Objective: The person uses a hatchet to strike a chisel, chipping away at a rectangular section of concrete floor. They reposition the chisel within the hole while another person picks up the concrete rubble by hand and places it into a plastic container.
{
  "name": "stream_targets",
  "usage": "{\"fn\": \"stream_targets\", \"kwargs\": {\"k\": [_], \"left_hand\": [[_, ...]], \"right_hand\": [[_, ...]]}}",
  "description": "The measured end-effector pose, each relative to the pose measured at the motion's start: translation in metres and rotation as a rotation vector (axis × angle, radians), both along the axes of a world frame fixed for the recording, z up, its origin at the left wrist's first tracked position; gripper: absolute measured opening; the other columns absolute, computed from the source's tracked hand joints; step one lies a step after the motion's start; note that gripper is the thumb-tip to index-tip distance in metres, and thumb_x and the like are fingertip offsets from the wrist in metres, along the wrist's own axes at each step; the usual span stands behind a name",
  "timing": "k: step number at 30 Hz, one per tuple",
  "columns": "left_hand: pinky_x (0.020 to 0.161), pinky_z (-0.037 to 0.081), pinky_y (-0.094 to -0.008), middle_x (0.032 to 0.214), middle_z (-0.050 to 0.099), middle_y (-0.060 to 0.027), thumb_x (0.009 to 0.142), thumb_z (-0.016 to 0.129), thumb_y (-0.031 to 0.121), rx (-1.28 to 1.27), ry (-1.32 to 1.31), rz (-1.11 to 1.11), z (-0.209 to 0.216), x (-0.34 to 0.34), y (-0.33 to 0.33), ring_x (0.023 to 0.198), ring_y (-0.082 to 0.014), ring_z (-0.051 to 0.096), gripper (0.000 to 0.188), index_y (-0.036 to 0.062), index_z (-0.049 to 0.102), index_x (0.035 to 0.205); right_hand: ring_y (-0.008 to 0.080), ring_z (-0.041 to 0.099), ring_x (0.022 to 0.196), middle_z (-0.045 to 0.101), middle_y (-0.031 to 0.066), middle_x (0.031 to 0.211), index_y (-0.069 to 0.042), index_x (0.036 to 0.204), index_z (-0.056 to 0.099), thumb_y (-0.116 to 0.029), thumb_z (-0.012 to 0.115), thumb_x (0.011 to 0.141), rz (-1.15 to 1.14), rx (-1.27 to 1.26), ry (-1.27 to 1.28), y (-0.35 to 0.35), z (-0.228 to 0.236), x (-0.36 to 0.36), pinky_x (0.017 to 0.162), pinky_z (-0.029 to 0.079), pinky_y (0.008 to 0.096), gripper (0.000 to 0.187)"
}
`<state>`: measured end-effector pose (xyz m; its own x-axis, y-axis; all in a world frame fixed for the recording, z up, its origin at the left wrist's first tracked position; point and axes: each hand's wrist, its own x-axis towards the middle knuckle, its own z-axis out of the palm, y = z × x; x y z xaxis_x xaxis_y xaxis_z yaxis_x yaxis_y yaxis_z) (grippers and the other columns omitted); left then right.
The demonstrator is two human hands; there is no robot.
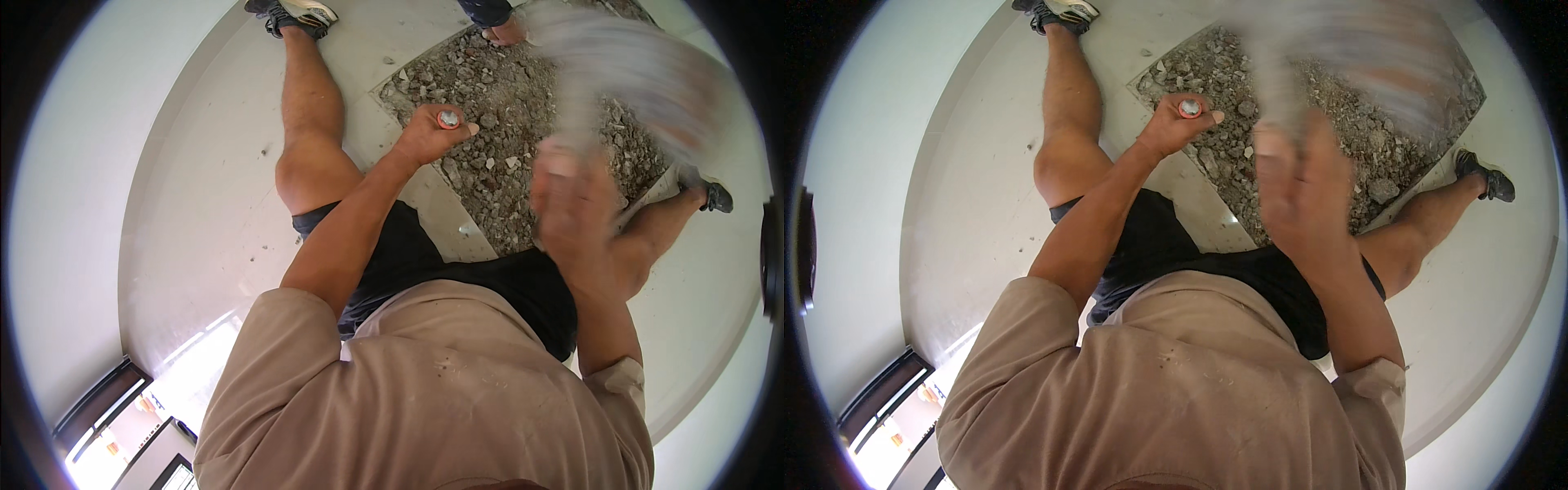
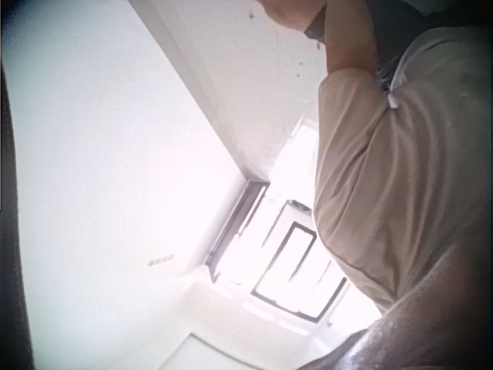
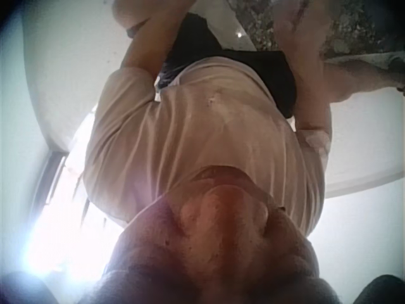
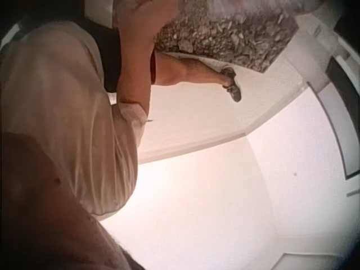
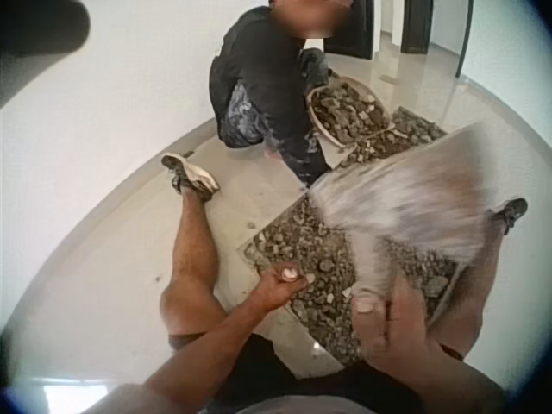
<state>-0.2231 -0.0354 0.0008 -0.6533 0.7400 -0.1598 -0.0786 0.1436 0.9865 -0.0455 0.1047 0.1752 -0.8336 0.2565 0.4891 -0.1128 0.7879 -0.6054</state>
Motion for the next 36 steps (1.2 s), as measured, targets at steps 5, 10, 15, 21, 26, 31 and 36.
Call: {"fn": "stream_targets", "kwargs": {"k": [5, 10, 15, 21, 26, 31, 36], "left_hand": [[0.057, 0.041, -0.0311, 0.066, 0.057, 0.0016, 0.085, 0.081, 0.025, 0.013, 0.071, 0.072, -0.004, 0.009, 0.007, 0.061, -0.0077, 0.048, 0.029, 0.0057, 0.064, 0.072], [0.055, 0.04, -0.0311, 0.066, 0.055, 0.0028, 0.086, 0.08, 0.02, -0.092, -0.021, -0.043, -0.001, -0.002, -0.002, 0.059, -0.0069, 0.047, 0.026, 0.0072, 0.062, 0.073], [0.058, 0.043, -0.0317, 0.065, 0.057, 0.0001, 0.084, 0.081, 0.025, -0.014, 0.043, -0.074, -0.004, -0.002, 0.011, 0.061, -0.0096, 0.05, 0.029, 0.0026, 0.064, 0.075], [0.055, 0.044, -0.0339, 0.068, 0.061, -0.0041, 0.087, 0.08, 0.027, -0.335, 0.22, -0.015, 0.001, 0.002, 0.036, 0.059, -0.0132, 0.054, 0.032, -0.0024, 0.068, 0.087], [0.051, 0.044, -0.037, 0.061, 0.058, -0.0045, 0.085, 0.081, 0.026, -0.153, 0.05, 0.043, 0.012, -0.009, 0.067, 0.052, -0.015, 0.051, 0.032, 0.0036, 0.061, 0.075], [0.048, 0.041, -0.0339, 0.06, 0.057, -0.0009, 0.089, 0.079, 0.023, -0.092, -0.058, 0.023, 0.036, 0.015, 0.041, 0.051, -0.0109, 0.05, 0.032, 0.0065, 0.059, 0.07], [0.052, 0.045, -0.0318, 0.06, 0.056, -0.0008, 0.09, 0.078, 0.023, -0.165, -0.049, -0.016, 0.012, 0.026, 0.021, 0.054, -0.0109, 0.053, 0.03, 0.0066, 0.06, 0.073]], "right_hand": [[0.0397, 0.059, 0.055, 0.056, 0.0225, 0.063, 0.004, 0.099, 0.055, -0.023, 0.057, 0.103, 0.032, -0.175, -0.616, -0.003, -0.04, -0.001, 0.052, 0.048, 0.0482, 0.027], [0.0216, 0.055, 0.049, 0.06, 0.0052, 0.065, 0.003, 0.107, 0.058, -0.026, 0.054, 0.104, 0.012, -0.704, -0.053, -0.003, 0.063, -0.006, 0.048, 0.045, 0.035, 0.029], [0.0379, 0.061, 0.063, 0.063, 0.0219, 0.076, 0.004, 0.108, 0.059, -0.024, 0.053, 0.103, 0.182, -0.445, -0.178, 0.008, -0.029, 0.01, 0.058, 0.049, 0.0454, 0.03], [0.052, 0.062, 0.074, 0.062, 0.0295, 0.072, 0.007, 0.1, 0.054, -0.02, 0.055, 0.101, -0.149, -0.23, -0.61, 0.026, -0.063, 0.027, 0.063, 0.047, 0.0518, 0.027], [0.0361, 0.053, 0.054, 0.056, 0.0203, 0.063, 0.006, 0.097, 0.053, -0.019, 0.055, 0.102, -0.244, -0.428, -0.504, 0.034, -0.044, 0.056, 0.053, 0.041, 0.0449, 0.026], [0.017, 0.048, 0.05, 0.048, 0.0109, 0.058, 0.004, 0.092, 0.052, -0.018, 0.053, 0.104, -0.245, -0.575, -0.614, 0.028, -0.042, 0.081, 0.047, 0.037, 0.0383, 0.025], [0.0158, 0.047, 0.05, 0.048, 0.011, 0.058, 0.003, 0.089, 0.051, -0.019, 0.053, 0.104, -0.277, -0.838, -0.672, 0.018, -0.045, 0.077, 0.047, 0.037, 0.0371, 0.027]]}}
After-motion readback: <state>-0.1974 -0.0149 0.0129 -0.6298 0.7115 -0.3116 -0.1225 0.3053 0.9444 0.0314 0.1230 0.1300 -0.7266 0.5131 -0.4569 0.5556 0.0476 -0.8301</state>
